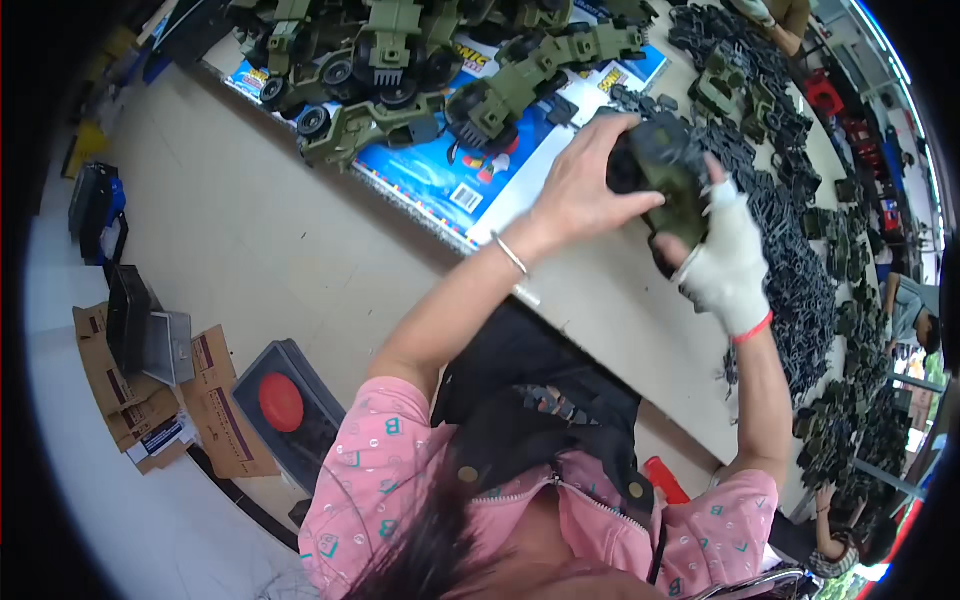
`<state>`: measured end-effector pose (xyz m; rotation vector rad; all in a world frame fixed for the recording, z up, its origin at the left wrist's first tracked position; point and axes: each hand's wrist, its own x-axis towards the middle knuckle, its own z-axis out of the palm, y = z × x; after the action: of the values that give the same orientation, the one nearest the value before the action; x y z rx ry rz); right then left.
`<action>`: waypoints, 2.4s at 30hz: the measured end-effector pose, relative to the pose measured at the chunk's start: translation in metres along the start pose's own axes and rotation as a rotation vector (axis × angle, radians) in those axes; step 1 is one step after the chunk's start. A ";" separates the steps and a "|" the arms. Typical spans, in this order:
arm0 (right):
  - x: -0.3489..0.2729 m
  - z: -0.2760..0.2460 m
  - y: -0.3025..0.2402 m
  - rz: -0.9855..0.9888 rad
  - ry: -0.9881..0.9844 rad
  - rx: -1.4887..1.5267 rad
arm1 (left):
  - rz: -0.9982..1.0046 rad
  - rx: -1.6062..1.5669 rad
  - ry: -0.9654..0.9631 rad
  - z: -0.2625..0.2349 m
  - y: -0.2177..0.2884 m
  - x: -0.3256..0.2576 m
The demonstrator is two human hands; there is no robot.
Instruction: The person assembles small black plastic components onto a green plastic base housing by hand.
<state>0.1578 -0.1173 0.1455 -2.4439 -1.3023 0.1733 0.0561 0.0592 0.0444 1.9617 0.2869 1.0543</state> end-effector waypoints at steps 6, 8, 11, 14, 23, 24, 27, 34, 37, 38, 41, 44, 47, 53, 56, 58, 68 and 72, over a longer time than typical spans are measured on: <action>0.193 -0.032 0.116 0.194 0.235 -0.105 | 0.253 0.616 -0.074 0.023 -0.081 0.137; 0.240 -0.038 0.172 0.081 0.517 -0.364 | 0.268 0.824 -0.232 0.053 -0.094 0.167; 0.244 -0.050 0.163 0.069 0.558 -0.279 | 0.211 0.937 -0.293 0.075 -0.123 0.194; 0.182 -0.035 0.118 -0.058 0.267 -0.083 | 0.204 1.207 -0.410 0.079 -0.155 0.204; 0.078 0.018 0.086 -0.329 -0.169 -0.519 | 0.080 0.356 -0.134 0.049 -0.053 0.187; 0.080 0.026 0.086 -0.356 -0.197 -0.611 | 0.161 0.153 -0.054 0.038 -0.045 0.173; 0.087 0.039 0.088 -0.357 -0.188 -0.607 | 0.082 -0.425 0.144 0.021 -0.033 0.106; 0.090 0.017 0.088 -0.185 -0.259 -0.345 | 0.105 0.098 0.224 0.003 -0.027 -0.095; 0.086 0.009 0.097 -0.198 -0.163 -0.186 | 0.146 0.079 0.189 -0.007 -0.016 -0.133; 0.082 0.003 0.098 -0.228 -0.169 -0.159 | -0.011 0.057 0.105 -0.015 -0.016 -0.143; 0.068 -0.007 0.099 -0.186 -0.149 -0.039 | -0.207 0.068 0.015 -0.023 0.014 -0.148; 0.049 -0.018 0.086 -0.073 -0.120 0.147 | 0.076 0.490 -0.277 -0.029 0.045 -0.148; 0.008 -0.035 0.058 -0.032 -0.157 0.385 | -0.147 0.281 -0.092 -0.031 0.061 -0.122; -0.049 -0.017 0.019 -0.058 0.070 0.657 | -0.629 -0.952 -0.403 0.029 0.092 -0.072; -0.072 -0.006 0.033 0.037 0.034 0.806 | -0.689 -1.044 -0.479 0.033 0.080 -0.081; -0.087 0.001 0.061 -0.082 0.033 1.010 | -0.801 -1.177 -0.636 0.025 0.076 -0.080; -0.143 0.033 0.089 -0.306 -0.074 0.923 | -0.976 -1.049 -0.979 0.013 0.109 -0.098; -0.149 0.050 0.099 0.188 0.229 0.688 | -0.080 0.193 -0.191 0.000 0.101 -0.104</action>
<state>0.1365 -0.2773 0.0535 -1.9139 -0.7454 0.3190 -0.0267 -0.0582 0.0646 2.1869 0.3695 0.8051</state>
